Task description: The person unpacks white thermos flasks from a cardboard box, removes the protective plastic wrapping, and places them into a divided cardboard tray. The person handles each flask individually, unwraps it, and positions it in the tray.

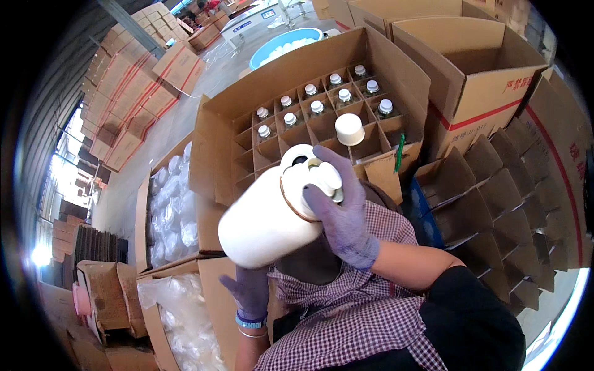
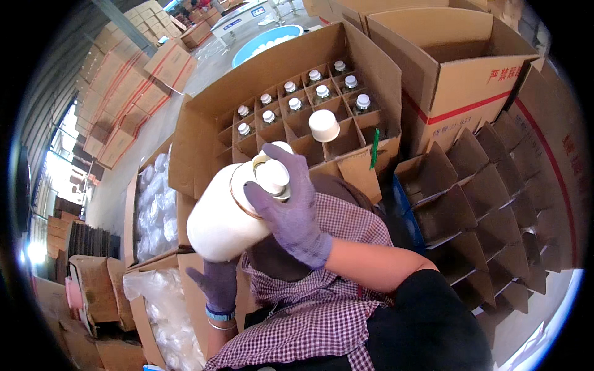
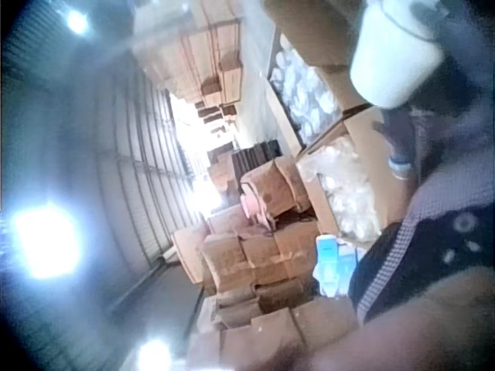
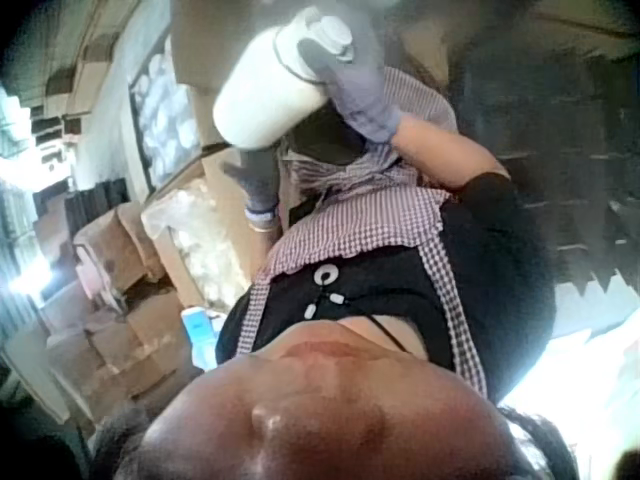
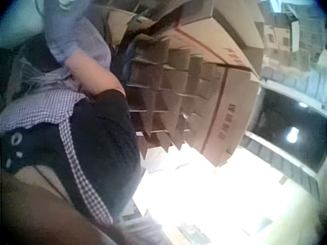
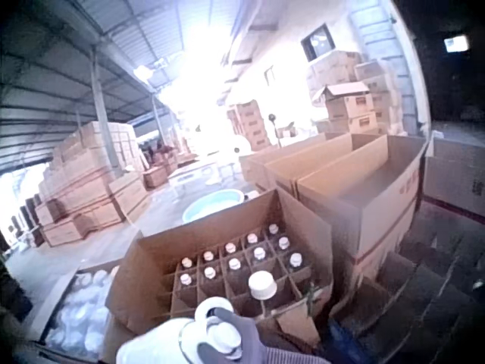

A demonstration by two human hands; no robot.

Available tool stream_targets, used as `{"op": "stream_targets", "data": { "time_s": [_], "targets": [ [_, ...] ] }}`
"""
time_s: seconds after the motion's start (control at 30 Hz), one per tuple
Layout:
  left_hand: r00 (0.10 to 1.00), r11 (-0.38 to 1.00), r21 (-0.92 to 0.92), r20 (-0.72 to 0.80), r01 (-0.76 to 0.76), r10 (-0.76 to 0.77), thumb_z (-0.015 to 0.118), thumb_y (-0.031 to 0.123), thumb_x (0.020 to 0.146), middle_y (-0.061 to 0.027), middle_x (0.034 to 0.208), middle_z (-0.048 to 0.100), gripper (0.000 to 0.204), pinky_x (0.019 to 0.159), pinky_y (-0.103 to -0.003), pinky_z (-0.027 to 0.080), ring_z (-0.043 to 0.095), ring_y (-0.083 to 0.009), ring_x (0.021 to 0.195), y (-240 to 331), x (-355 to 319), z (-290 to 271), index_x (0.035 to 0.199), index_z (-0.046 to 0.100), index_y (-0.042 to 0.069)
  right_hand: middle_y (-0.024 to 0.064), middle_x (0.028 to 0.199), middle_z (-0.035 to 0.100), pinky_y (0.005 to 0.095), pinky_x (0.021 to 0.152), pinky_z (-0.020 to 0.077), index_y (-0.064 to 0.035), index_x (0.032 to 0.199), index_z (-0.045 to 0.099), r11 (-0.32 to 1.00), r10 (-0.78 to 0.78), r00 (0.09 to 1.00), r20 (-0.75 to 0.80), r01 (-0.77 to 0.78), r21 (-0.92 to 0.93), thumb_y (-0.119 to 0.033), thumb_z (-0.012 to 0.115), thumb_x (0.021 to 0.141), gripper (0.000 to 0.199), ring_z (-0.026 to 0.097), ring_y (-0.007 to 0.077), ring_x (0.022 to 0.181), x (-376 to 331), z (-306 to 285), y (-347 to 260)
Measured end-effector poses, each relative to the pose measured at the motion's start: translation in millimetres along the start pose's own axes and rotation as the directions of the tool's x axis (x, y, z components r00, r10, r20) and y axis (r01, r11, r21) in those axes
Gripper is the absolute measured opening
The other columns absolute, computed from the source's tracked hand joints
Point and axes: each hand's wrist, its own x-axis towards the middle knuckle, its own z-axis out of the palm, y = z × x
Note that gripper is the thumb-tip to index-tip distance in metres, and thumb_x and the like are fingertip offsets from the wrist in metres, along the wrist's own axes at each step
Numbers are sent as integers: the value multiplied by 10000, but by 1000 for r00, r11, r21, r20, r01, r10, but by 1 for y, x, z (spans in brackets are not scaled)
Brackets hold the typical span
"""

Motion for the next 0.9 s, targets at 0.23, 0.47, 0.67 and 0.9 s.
{"op": "stream_targets", "data": {
  "time_s": [0.23,0.47,0.67,0.9],
  "targets": [
    [976,963,270,-214,26,34,636,473,978,-190,1567,377,809,1112,-600,429,418,-414,1409,-4,15,-36,1588,246,110,150,1218,644,461,1025,462,-115,1282,654,512,-113,710,695,641,-571,-392,730,831,535,603,349,1143,162,-56,119],
    [952,948,317,-293,12,86,550,437,1033,-185,1526,433,678,1024,-582,523,493,-402,1356,28,7,-50,1560,299,91,186,1419,480,511,1097,463,-229,1445,477,375,397,741,541,407,-833,-112,792,786,740,522,433,1305,196,-100,106],
    [974,910,413,-221,42,56,569,422,1030,-203,1456,500,674,958,-526,572,587,-382,1255,39,4,-28,1536,314,58,216,1477,454,436,1053,513,-175,1407,493,501,-238,243,940,860,-96,-178,862,760,745,540,398,1311,92,-23,11],
    [879,-119,934,358,-338,315,798,429,855,-258,1276,654,503,939,-405,535,643,-413,1195,74,-5,44,1101,705,0,190,945,719,357,588,583,-38,1243,606,802,578,517,631,-504,-321,-493,450,1021,530,724,261,724,41,-66,65]
  ]
}}
